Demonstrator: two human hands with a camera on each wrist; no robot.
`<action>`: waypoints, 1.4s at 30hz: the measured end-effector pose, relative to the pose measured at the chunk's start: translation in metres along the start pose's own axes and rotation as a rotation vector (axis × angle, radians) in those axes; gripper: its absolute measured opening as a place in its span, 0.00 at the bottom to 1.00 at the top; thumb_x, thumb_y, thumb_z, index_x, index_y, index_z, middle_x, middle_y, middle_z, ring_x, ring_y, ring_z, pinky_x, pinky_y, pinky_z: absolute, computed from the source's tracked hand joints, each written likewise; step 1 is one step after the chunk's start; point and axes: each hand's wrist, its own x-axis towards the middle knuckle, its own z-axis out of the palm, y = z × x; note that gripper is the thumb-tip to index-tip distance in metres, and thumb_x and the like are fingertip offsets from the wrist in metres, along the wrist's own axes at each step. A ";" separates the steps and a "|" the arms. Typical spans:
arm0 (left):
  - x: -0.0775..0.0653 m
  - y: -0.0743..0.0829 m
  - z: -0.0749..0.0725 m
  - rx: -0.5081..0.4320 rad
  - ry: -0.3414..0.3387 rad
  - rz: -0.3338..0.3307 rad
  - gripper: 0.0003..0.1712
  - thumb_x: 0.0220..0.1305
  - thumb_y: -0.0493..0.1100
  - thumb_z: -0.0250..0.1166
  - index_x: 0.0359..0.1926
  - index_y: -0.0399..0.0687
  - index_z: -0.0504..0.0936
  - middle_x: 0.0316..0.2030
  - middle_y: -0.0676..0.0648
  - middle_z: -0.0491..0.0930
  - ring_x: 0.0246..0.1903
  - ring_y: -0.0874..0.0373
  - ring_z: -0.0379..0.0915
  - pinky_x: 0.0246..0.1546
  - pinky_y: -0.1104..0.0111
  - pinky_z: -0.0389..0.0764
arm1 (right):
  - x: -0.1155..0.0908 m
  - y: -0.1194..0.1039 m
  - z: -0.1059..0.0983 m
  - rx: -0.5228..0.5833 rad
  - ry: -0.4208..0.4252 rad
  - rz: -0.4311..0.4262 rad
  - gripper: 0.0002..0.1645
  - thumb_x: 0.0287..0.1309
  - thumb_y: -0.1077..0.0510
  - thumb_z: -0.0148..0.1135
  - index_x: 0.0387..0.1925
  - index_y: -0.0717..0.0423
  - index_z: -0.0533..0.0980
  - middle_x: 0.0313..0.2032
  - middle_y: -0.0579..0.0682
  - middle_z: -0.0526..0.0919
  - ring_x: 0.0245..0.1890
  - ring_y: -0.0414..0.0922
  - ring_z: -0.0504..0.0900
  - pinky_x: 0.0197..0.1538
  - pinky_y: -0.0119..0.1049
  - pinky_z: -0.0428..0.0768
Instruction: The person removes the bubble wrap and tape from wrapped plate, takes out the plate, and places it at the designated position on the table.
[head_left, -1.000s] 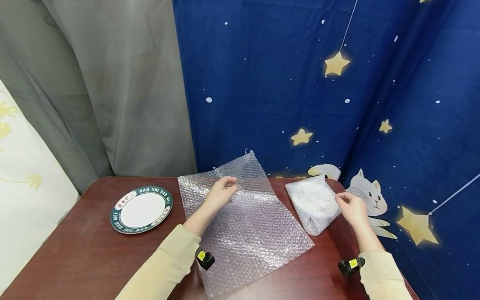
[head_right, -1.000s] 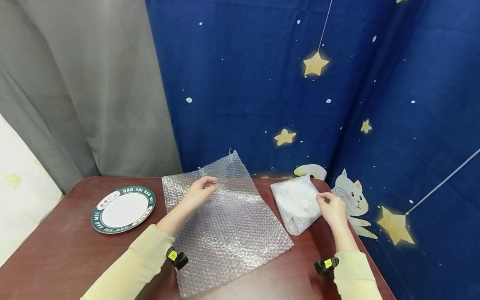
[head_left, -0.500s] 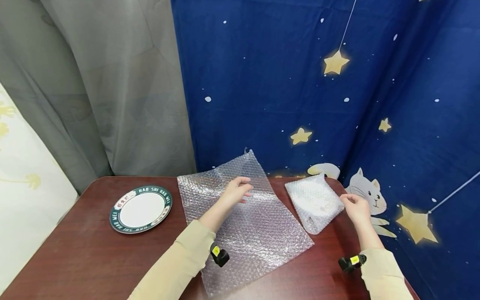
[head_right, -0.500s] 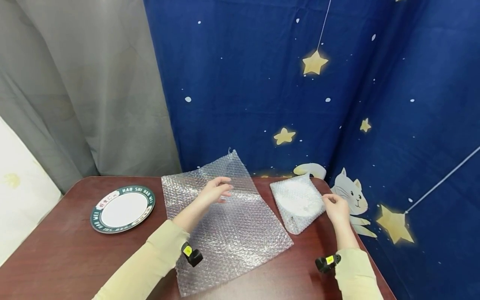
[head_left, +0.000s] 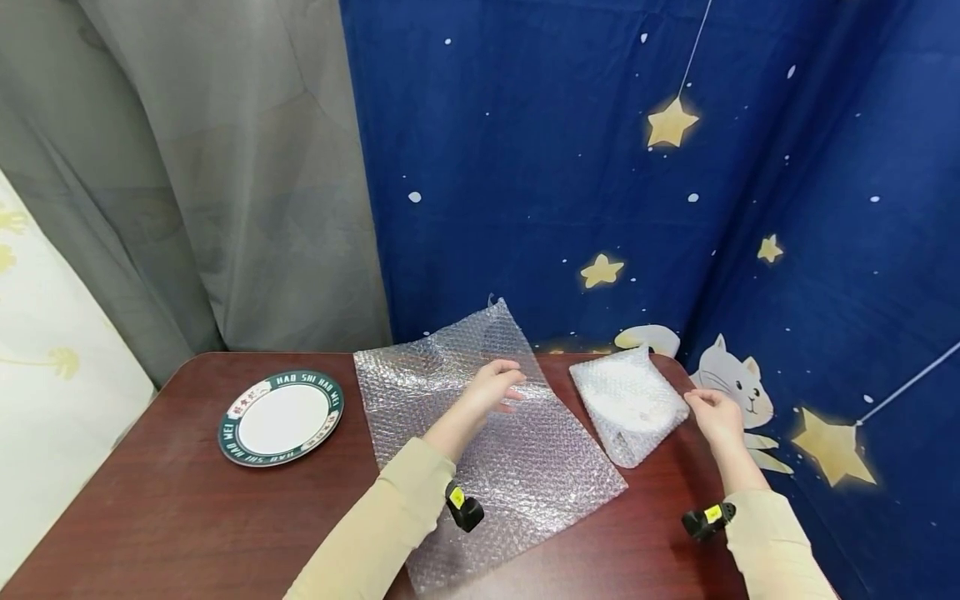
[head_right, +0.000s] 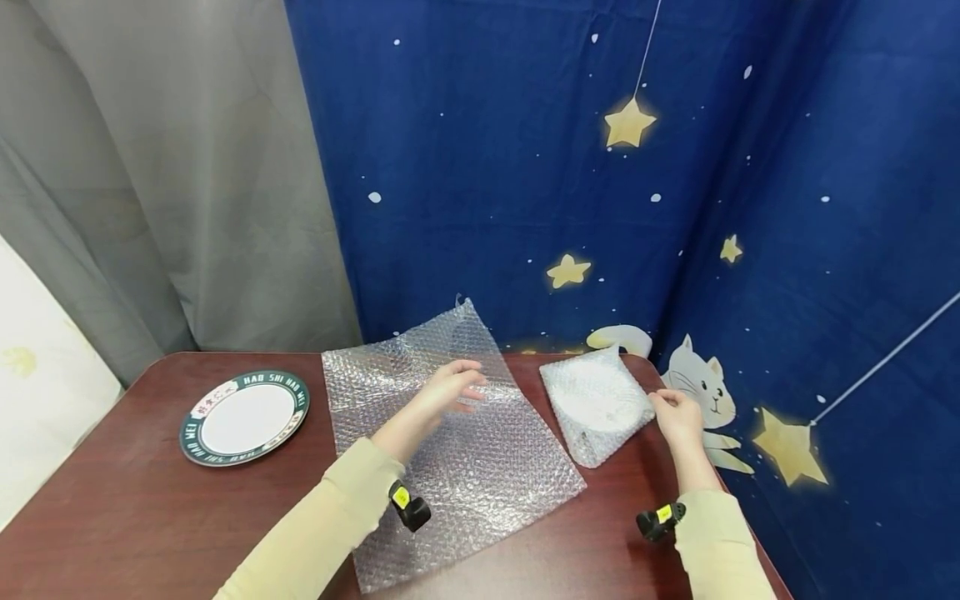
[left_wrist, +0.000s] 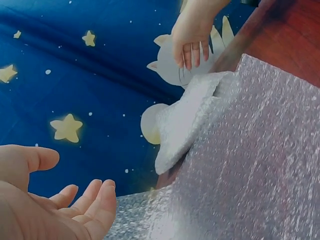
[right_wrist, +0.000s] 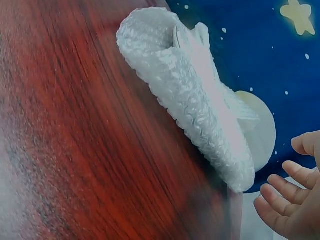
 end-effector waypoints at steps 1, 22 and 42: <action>0.001 -0.001 0.001 -0.009 -0.002 -0.005 0.26 0.66 0.40 0.55 0.62 0.32 0.67 0.52 0.33 0.76 0.48 0.38 0.75 0.43 0.54 0.81 | 0.001 0.000 0.000 -0.004 -0.001 0.002 0.29 0.68 0.49 0.50 0.56 0.72 0.70 0.59 0.72 0.67 0.60 0.65 0.64 0.58 0.58 0.66; 0.016 -0.006 0.036 -0.172 -0.067 -0.098 0.26 0.67 0.41 0.55 0.63 0.32 0.66 0.53 0.32 0.75 0.48 0.39 0.76 0.47 0.54 0.79 | 0.016 0.005 -0.002 0.048 -0.054 0.105 0.34 0.67 0.45 0.50 0.60 0.72 0.67 0.59 0.71 0.67 0.51 0.62 0.71 0.51 0.54 0.74; 0.032 -0.038 0.064 -0.342 -0.151 -0.136 0.28 0.72 0.44 0.50 0.66 0.32 0.63 0.63 0.29 0.63 0.61 0.36 0.63 0.56 0.49 0.71 | 0.021 0.029 0.003 0.302 -0.115 0.208 0.40 0.70 0.47 0.47 0.67 0.75 0.54 0.63 0.74 0.61 0.54 0.59 0.73 0.42 0.36 0.82</action>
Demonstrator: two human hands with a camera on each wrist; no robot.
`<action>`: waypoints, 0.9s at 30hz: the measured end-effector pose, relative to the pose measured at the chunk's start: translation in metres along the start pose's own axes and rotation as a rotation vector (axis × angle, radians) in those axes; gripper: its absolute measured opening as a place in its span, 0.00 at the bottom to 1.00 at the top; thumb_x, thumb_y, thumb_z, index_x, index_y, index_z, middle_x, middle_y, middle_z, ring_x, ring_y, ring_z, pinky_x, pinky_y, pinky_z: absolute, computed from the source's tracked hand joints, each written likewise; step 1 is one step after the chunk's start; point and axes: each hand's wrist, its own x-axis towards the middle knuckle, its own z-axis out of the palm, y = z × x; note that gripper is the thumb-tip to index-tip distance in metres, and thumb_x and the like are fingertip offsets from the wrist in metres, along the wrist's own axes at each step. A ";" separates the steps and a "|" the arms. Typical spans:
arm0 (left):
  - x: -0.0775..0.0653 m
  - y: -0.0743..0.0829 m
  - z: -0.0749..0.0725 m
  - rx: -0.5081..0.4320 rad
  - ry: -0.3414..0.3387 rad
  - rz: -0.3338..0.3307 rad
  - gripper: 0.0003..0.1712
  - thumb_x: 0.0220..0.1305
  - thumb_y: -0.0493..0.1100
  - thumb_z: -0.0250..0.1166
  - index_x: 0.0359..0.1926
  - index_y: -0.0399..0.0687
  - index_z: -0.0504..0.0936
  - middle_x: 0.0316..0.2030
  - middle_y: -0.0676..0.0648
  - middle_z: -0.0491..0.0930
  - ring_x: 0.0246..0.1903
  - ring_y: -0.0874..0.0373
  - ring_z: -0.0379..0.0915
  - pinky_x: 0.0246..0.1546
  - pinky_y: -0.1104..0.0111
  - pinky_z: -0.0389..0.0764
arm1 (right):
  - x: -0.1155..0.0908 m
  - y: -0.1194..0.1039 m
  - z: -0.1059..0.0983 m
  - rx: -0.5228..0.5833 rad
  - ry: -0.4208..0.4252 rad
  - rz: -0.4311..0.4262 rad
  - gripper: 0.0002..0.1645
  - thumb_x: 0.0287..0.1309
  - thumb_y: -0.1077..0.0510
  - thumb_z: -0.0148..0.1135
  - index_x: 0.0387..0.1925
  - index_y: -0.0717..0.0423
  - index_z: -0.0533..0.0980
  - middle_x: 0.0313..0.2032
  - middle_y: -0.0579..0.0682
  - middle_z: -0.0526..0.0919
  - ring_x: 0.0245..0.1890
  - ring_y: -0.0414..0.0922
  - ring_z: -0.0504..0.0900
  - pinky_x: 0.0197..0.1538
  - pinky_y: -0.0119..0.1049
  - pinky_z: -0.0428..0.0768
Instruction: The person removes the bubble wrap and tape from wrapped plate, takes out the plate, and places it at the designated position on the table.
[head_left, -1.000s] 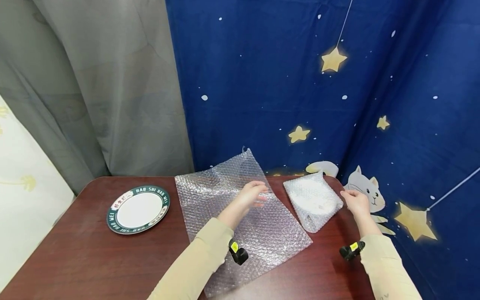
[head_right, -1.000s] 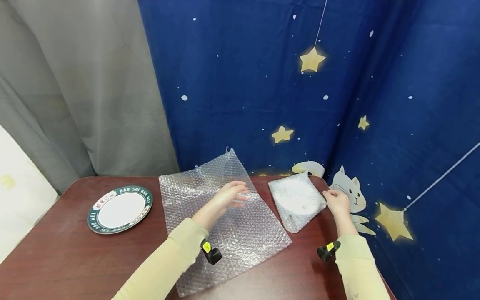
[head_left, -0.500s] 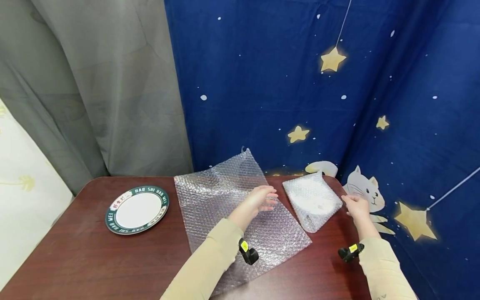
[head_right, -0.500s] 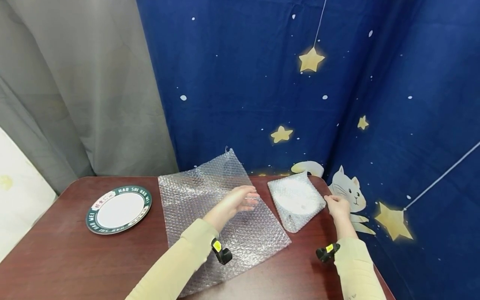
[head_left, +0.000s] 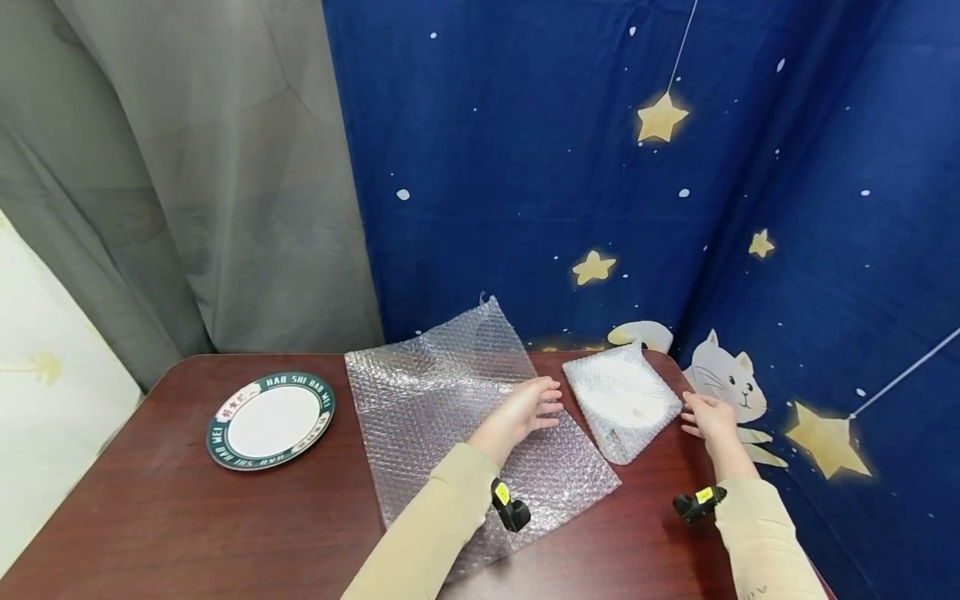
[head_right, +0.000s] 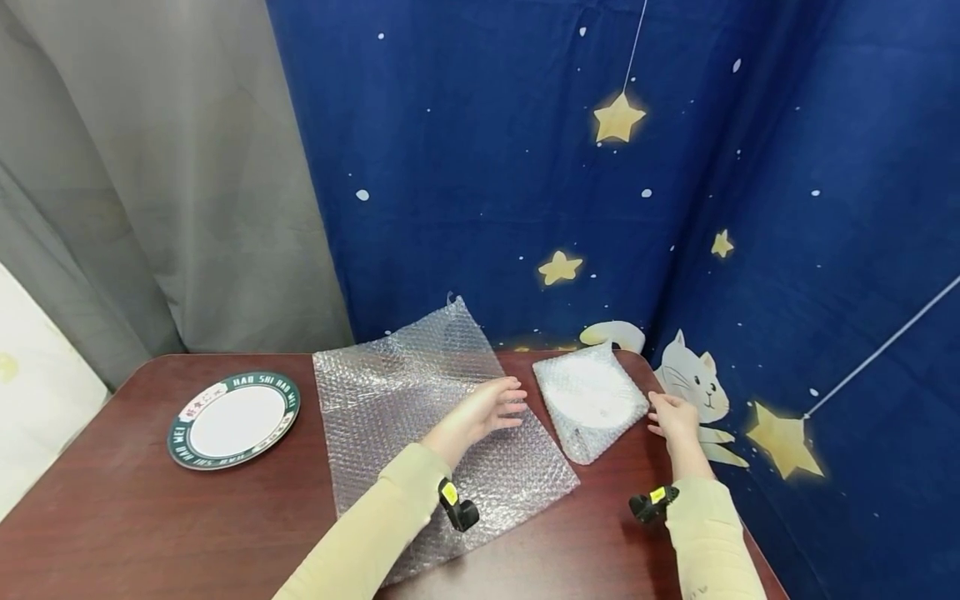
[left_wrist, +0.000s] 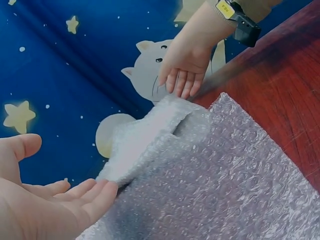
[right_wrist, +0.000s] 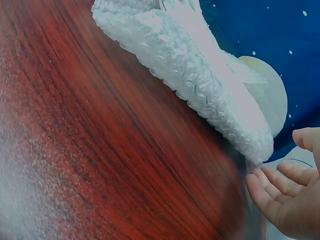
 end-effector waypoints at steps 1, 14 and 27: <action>0.001 -0.001 0.001 -0.014 -0.004 -0.001 0.28 0.72 0.44 0.49 0.66 0.31 0.63 0.64 0.29 0.62 0.62 0.36 0.62 0.57 0.49 0.71 | 0.000 0.001 0.000 0.009 0.001 0.003 0.40 0.69 0.47 0.47 0.68 0.75 0.53 0.63 0.75 0.61 0.52 0.57 0.75 0.42 0.36 0.82; 0.016 -0.018 0.008 -0.096 -0.002 -0.012 0.28 0.70 0.44 0.52 0.66 0.33 0.64 0.65 0.29 0.59 0.62 0.36 0.60 0.57 0.48 0.70 | 0.000 0.006 0.003 0.103 -0.034 0.019 0.41 0.70 0.48 0.48 0.68 0.76 0.50 0.63 0.76 0.59 0.31 0.35 0.81 0.39 0.34 0.83; 0.024 -0.030 0.014 -0.113 -0.010 -0.034 0.32 0.69 0.46 0.52 0.69 0.36 0.61 0.68 0.29 0.54 0.64 0.37 0.58 0.61 0.48 0.65 | 0.000 0.007 0.008 0.188 -0.063 0.049 0.38 0.70 0.52 0.50 0.67 0.77 0.53 0.44 0.65 0.75 0.25 0.37 0.83 0.37 0.35 0.83</action>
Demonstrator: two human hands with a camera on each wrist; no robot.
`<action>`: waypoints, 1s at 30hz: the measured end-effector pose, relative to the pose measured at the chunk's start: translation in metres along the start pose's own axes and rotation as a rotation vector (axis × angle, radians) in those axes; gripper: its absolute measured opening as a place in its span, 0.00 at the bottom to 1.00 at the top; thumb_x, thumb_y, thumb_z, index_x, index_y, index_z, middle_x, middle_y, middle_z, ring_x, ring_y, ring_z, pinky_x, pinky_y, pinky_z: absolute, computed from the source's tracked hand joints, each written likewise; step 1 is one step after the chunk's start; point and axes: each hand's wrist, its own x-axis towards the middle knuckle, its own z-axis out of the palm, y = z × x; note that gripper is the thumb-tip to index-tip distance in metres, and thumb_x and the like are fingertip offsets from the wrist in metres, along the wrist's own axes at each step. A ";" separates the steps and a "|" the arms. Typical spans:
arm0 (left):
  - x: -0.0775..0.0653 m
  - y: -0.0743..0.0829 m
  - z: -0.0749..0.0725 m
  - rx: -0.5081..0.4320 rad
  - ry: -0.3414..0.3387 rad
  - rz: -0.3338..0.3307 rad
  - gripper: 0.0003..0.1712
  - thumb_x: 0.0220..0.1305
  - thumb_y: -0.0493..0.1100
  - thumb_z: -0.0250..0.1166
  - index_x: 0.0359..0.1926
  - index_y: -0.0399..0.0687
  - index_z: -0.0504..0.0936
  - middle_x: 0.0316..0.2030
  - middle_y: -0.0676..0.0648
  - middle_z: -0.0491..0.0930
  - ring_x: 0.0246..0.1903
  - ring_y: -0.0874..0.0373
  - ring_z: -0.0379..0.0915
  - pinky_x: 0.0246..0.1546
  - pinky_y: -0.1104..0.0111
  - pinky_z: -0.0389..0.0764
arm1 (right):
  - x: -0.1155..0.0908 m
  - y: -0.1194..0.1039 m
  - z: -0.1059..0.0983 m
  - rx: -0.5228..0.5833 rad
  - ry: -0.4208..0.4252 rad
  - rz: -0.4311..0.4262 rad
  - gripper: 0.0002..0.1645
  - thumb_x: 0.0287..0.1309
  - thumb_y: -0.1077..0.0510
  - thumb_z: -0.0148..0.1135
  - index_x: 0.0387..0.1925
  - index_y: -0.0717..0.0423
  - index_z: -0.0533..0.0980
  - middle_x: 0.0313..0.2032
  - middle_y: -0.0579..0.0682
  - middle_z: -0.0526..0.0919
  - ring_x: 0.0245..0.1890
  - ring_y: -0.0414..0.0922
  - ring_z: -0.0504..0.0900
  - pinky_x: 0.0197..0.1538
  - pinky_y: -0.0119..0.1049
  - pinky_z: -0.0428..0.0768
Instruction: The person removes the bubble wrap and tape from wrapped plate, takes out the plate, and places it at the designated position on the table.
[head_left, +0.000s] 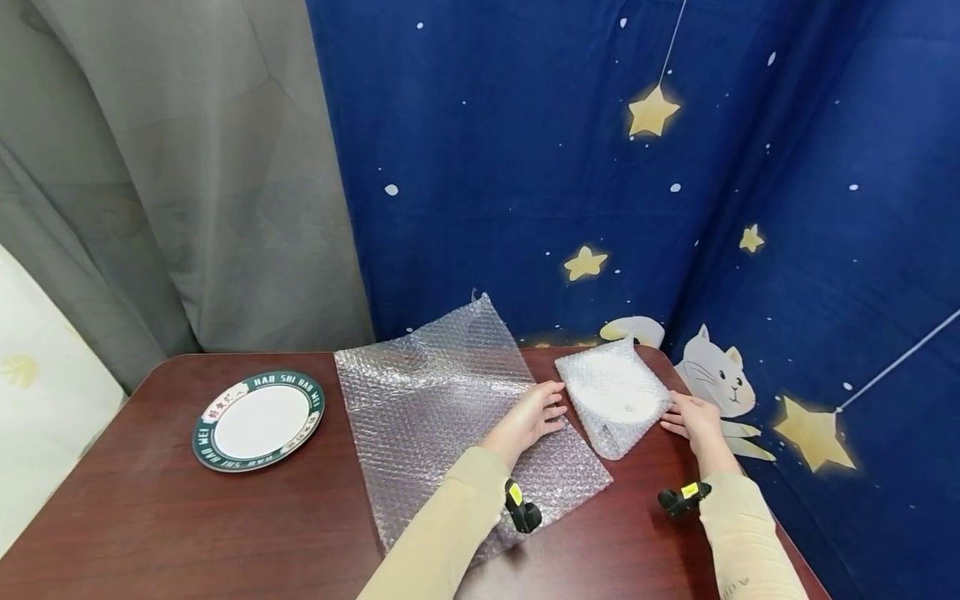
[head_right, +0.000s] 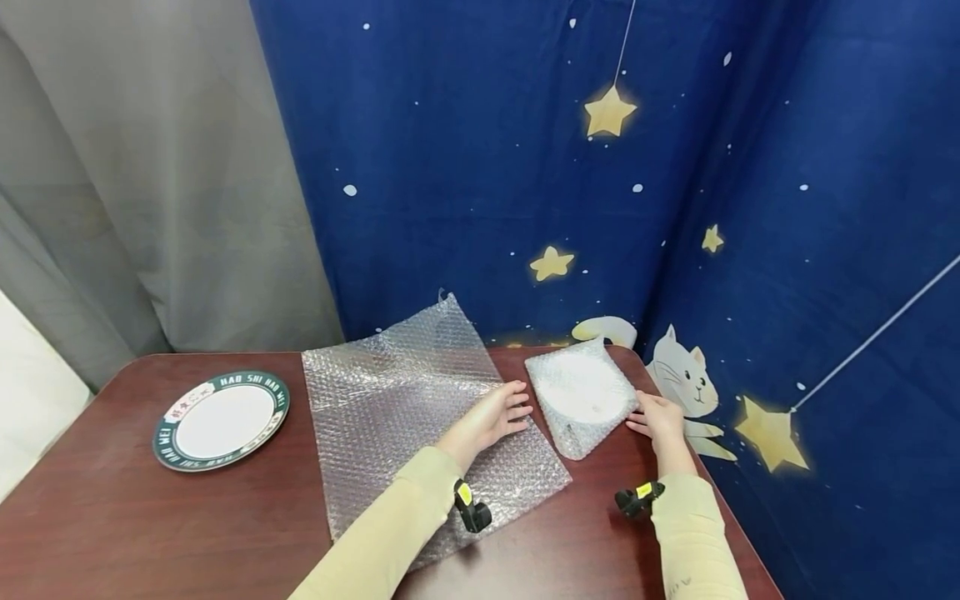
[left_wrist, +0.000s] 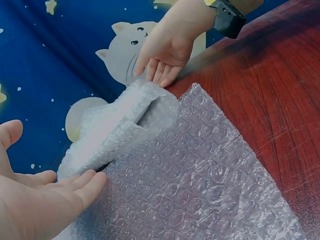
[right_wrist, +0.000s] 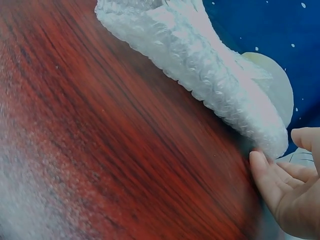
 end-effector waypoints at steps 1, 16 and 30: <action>0.000 -0.001 0.000 0.000 -0.003 0.002 0.32 0.69 0.46 0.52 0.69 0.35 0.61 0.68 0.29 0.53 0.64 0.37 0.57 0.61 0.48 0.65 | 0.000 0.000 0.001 0.009 -0.003 0.002 0.38 0.69 0.53 0.51 0.66 0.77 0.53 0.39 0.61 0.77 0.25 0.37 0.83 0.36 0.35 0.83; 0.009 -0.009 0.007 -0.035 -0.004 0.004 0.35 0.70 0.45 0.51 0.70 0.29 0.53 0.67 0.25 0.51 0.64 0.35 0.57 0.64 0.50 0.61 | 0.006 0.006 0.003 -0.008 -0.019 -0.002 0.35 0.67 0.59 0.54 0.65 0.79 0.55 0.28 0.48 0.78 0.24 0.37 0.82 0.35 0.34 0.83; 0.008 -0.015 0.013 -0.022 -0.042 -0.021 0.40 0.69 0.48 0.53 0.70 0.25 0.50 0.66 0.24 0.54 0.65 0.34 0.54 0.64 0.50 0.59 | 0.007 0.010 0.006 0.010 0.018 -0.029 0.24 0.65 0.65 0.55 0.57 0.78 0.64 0.22 0.46 0.78 0.22 0.35 0.81 0.32 0.30 0.83</action>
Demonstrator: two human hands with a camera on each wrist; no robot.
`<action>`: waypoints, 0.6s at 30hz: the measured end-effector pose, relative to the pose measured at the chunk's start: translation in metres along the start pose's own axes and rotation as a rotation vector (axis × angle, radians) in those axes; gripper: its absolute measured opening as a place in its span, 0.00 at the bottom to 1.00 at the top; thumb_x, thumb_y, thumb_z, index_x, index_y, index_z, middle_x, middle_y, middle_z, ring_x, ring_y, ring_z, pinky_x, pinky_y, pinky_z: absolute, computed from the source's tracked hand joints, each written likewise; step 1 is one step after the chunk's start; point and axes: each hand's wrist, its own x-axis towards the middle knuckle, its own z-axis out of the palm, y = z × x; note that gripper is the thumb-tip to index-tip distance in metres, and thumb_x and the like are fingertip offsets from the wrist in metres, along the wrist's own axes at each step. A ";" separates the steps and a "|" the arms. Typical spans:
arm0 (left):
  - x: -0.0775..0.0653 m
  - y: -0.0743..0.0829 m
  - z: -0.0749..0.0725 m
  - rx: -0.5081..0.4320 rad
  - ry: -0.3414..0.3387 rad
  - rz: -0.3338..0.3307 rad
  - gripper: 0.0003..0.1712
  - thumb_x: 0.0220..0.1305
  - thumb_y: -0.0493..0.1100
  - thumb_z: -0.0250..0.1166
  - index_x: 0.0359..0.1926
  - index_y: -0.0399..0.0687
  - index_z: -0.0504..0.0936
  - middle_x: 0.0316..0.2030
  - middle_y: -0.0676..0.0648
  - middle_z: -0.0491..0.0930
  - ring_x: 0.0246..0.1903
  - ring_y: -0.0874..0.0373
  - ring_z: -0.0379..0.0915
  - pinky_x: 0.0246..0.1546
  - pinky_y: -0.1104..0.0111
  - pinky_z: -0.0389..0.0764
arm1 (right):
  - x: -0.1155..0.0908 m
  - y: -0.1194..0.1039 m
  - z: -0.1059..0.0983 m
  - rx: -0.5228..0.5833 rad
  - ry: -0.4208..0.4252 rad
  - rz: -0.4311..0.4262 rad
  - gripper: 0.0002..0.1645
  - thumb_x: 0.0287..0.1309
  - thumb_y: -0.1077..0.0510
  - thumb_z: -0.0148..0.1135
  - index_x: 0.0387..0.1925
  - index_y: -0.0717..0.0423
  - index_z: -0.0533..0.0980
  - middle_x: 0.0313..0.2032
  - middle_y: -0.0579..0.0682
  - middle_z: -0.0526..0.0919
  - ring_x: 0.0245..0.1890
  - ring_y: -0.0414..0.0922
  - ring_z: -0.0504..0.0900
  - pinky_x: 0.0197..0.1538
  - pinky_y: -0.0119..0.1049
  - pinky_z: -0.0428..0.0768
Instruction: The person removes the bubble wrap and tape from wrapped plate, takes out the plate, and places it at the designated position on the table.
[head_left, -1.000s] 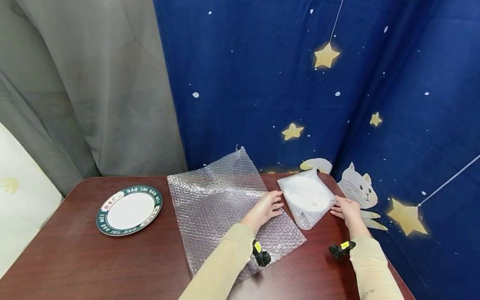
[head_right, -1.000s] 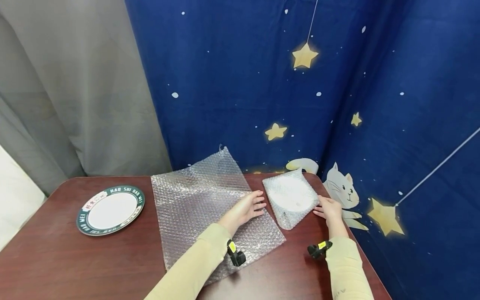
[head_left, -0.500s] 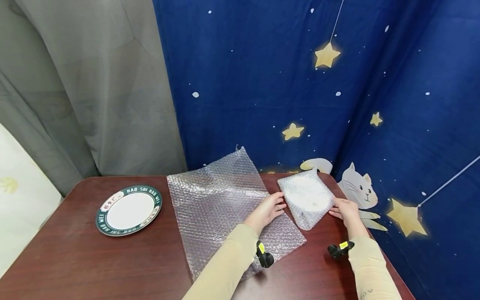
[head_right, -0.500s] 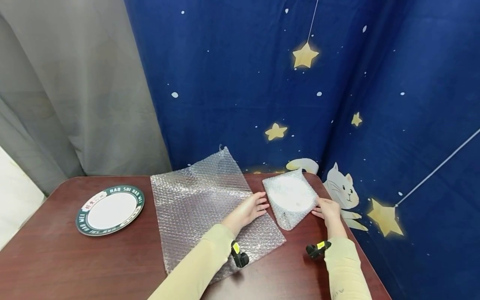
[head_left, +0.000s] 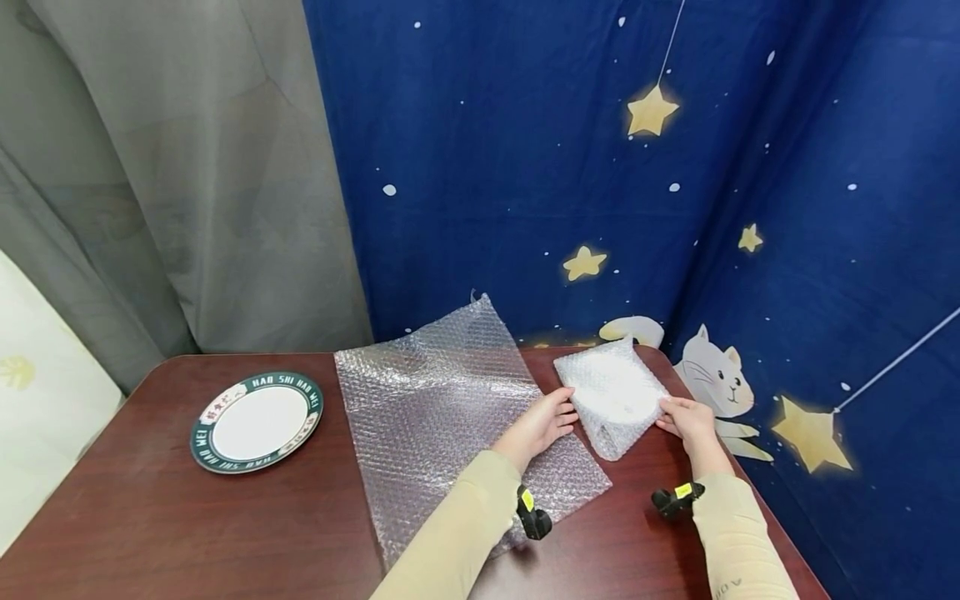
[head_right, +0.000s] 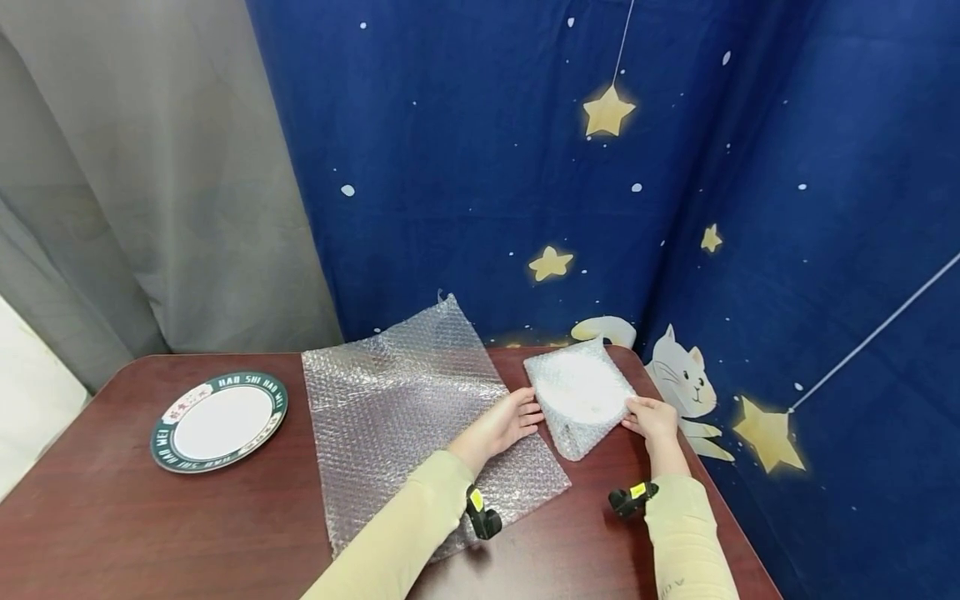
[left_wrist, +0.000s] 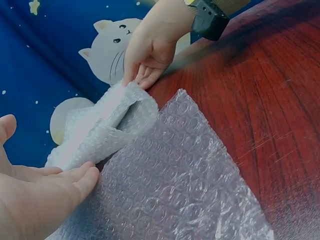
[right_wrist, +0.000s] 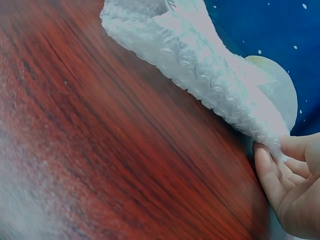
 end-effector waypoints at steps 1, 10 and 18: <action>0.000 -0.001 0.001 0.001 -0.004 -0.004 0.40 0.69 0.48 0.53 0.70 0.24 0.49 0.66 0.24 0.54 0.65 0.34 0.54 0.65 0.50 0.59 | 0.000 0.000 0.001 0.002 0.007 0.000 0.24 0.65 0.65 0.55 0.57 0.78 0.64 0.22 0.46 0.77 0.22 0.35 0.81 0.32 0.30 0.83; 0.001 -0.007 0.007 -0.014 -0.018 -0.017 0.41 0.68 0.48 0.54 0.69 0.23 0.49 0.66 0.23 0.51 0.66 0.32 0.50 0.65 0.49 0.57 | -0.001 -0.001 0.003 -0.003 0.036 0.021 0.26 0.63 0.67 0.57 0.58 0.79 0.64 0.25 0.49 0.76 0.21 0.37 0.81 0.31 0.30 0.83; 0.002 -0.009 0.009 -0.020 -0.019 -0.014 0.41 0.68 0.48 0.54 0.69 0.23 0.49 0.66 0.23 0.52 0.66 0.32 0.51 0.65 0.49 0.58 | -0.002 -0.002 0.003 -0.049 -0.004 0.034 0.32 0.63 0.66 0.58 0.63 0.78 0.59 0.39 0.57 0.75 0.24 0.35 0.81 0.34 0.29 0.82</action>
